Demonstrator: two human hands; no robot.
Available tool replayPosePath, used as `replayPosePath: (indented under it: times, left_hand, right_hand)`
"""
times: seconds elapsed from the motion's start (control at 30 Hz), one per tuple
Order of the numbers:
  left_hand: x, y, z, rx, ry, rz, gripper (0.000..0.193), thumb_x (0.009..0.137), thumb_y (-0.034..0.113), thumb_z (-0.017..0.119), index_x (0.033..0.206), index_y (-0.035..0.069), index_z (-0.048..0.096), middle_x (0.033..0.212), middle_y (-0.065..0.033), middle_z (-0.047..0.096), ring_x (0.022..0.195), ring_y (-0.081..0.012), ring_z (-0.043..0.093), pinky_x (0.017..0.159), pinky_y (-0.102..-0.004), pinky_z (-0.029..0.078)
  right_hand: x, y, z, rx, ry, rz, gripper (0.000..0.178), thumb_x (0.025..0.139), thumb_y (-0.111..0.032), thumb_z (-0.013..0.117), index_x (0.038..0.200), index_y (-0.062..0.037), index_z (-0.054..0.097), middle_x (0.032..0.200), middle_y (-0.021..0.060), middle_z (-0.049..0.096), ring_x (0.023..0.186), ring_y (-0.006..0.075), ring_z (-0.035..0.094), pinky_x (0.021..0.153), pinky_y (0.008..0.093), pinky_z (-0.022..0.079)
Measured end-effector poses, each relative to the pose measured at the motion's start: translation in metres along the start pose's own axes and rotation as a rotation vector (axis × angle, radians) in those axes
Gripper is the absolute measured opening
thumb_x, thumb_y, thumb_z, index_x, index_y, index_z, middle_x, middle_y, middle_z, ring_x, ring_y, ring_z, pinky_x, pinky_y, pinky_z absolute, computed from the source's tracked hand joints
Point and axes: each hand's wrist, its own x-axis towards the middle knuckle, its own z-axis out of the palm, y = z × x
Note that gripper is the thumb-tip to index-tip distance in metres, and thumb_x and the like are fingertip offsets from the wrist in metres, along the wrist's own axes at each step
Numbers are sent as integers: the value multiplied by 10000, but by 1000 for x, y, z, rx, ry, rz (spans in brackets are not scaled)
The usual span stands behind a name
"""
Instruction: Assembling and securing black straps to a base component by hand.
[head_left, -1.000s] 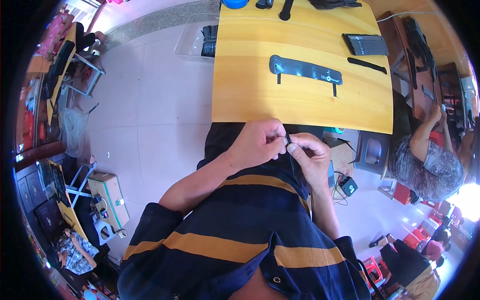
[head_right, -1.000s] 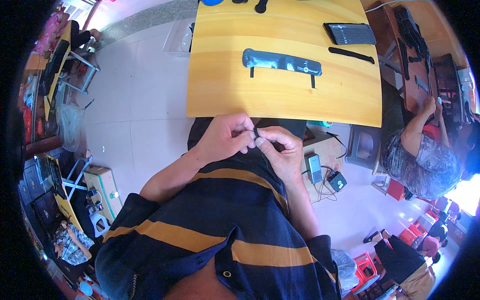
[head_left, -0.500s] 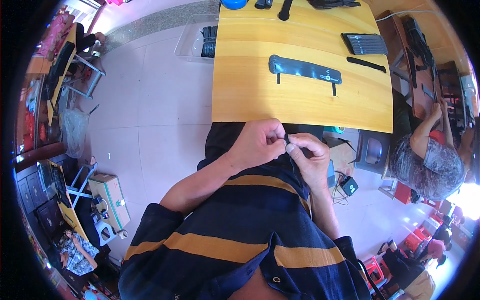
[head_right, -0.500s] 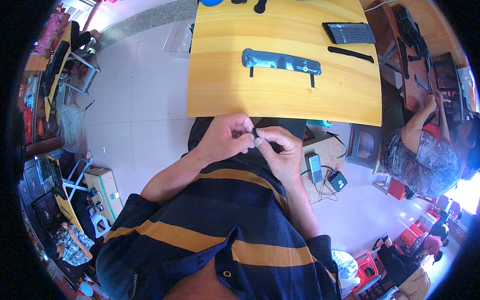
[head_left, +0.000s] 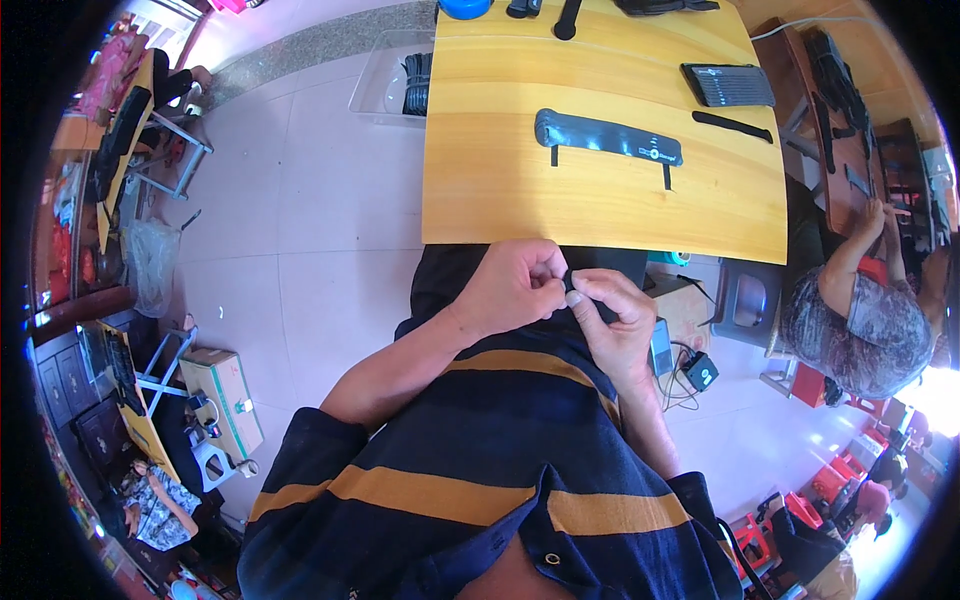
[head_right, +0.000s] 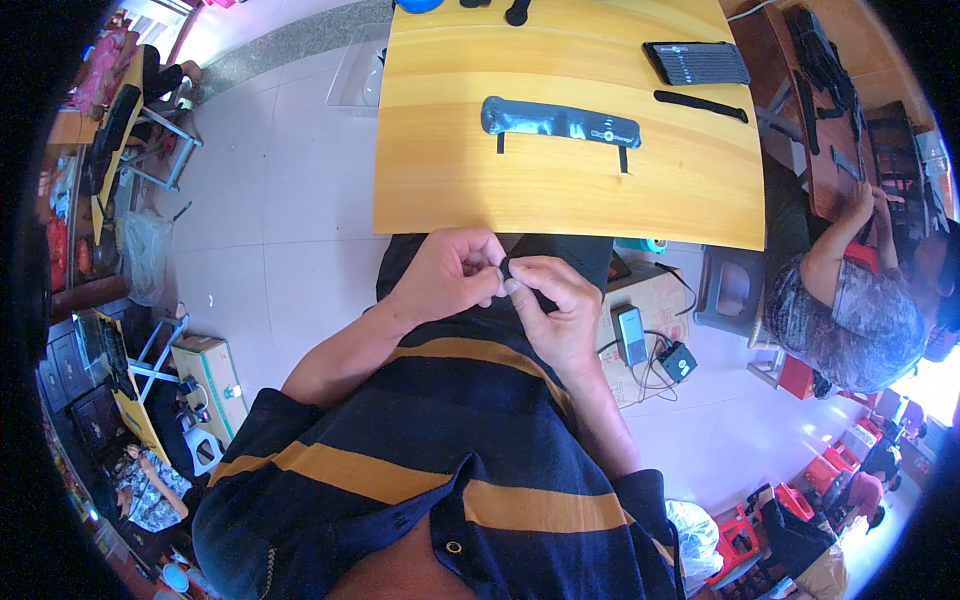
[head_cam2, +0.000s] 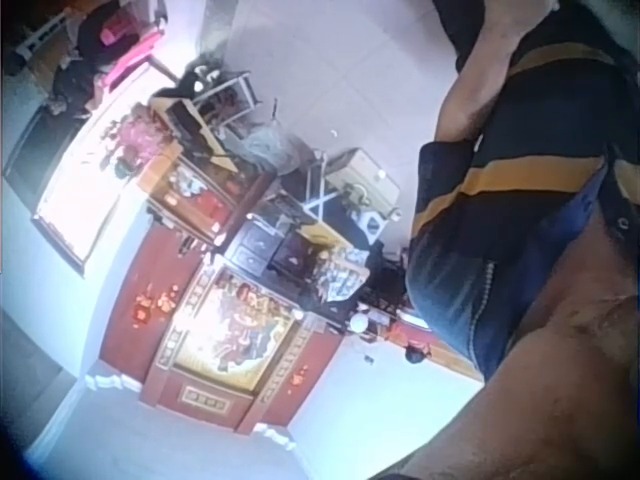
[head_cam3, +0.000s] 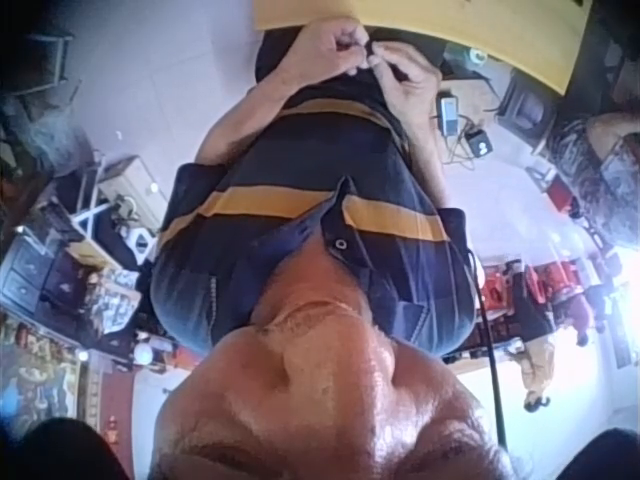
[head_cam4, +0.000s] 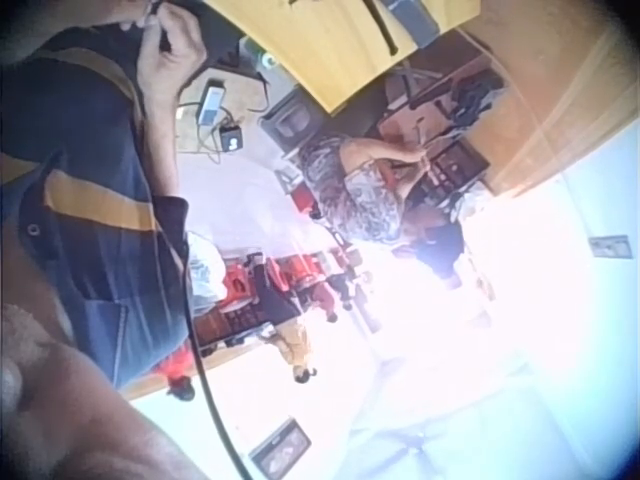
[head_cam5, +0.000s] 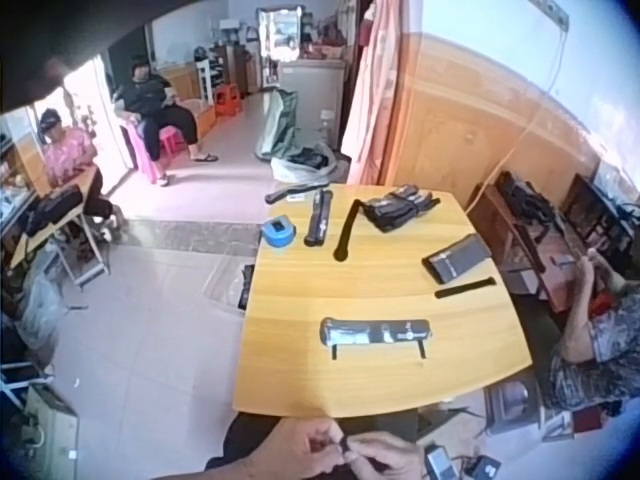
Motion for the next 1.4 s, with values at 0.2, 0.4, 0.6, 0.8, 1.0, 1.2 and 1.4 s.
replayPosePath:
  times: [0.2, 0.4, 0.6, 0.8, 1.0, 1.2, 1.4]
  left_hand:
    - [1, -5, -2, 271, 43, 152, 43, 824, 7, 634, 783, 1, 627, 642, -40, 661, 559, -79, 610, 505, -259, 449]
    - [-2, 3, -6, -47, -12, -102, 23, 809, 8, 633, 794, -4, 647, 641, -63, 661, 555, -93, 618, 511, -256, 464]
    - [-2, 6, -11, 150, -40, -39, 32, 829, 11, 631, 807, -9, 645, 666, -64, 676, 568, -87, 624, 517, -238, 471]
    - [-2, -1, -10, 21, -17, -103, 51, 797, 31, 658, 763, 1, 635, 638, -67, 659, 565, -99, 620, 515, -280, 467]
    - [0, 4, -12, 360, 29, 94, 63, 742, 56, 679, 751, 1, 649, 623, -105, 659, 549, -161, 629, 529, -308, 478]
    - [1, 0, -14, 162, -28, -59, 30, 791, -6, 633, 766, 6, 645, 620, -19, 629, 548, -53, 549, 496, -238, 412]
    - [-4, 10, -18, 357, 37, 64, 98, 715, 96, 687, 701, 8, 648, 604, -115, 653, 550, -202, 639, 529, -329, 476]
  right_hand:
    - [-2, 0, 3, -91, -1, -60, 145, 831, 51, 751, 966, -2, 747, 980, 155, 744, 893, 240, 738, 787, 304, 575]
    - [-2, -5, 6, -109, -8, -70, 147, 828, 55, 750, 966, 3, 747, 982, 156, 743, 878, 245, 740, 768, 308, 580]
    - [-5, -1, 9, -125, -20, -78, 150, 820, 53, 754, 961, 3, 748, 981, 153, 745, 884, 252, 740, 774, 312, 581]
    - [-2, -3, 10, -111, -18, -89, 153, 812, 46, 760, 958, 0, 749, 979, 155, 744, 886, 258, 739, 774, 319, 580]
    - [-4, 3, 12, -192, -25, -148, 143, 810, 46, 759, 945, 1, 743, 971, 155, 736, 875, 274, 737, 767, 325, 581]
    - [1, -2, 14, -201, -34, -172, 134, 813, 44, 757, 939, 4, 739, 966, 153, 735, 863, 274, 734, 756, 324, 578]
    - [7, -5, 14, -194, -75, -187, 122, 818, 41, 754, 933, 3, 739, 963, 151, 735, 862, 274, 734, 753, 323, 577]
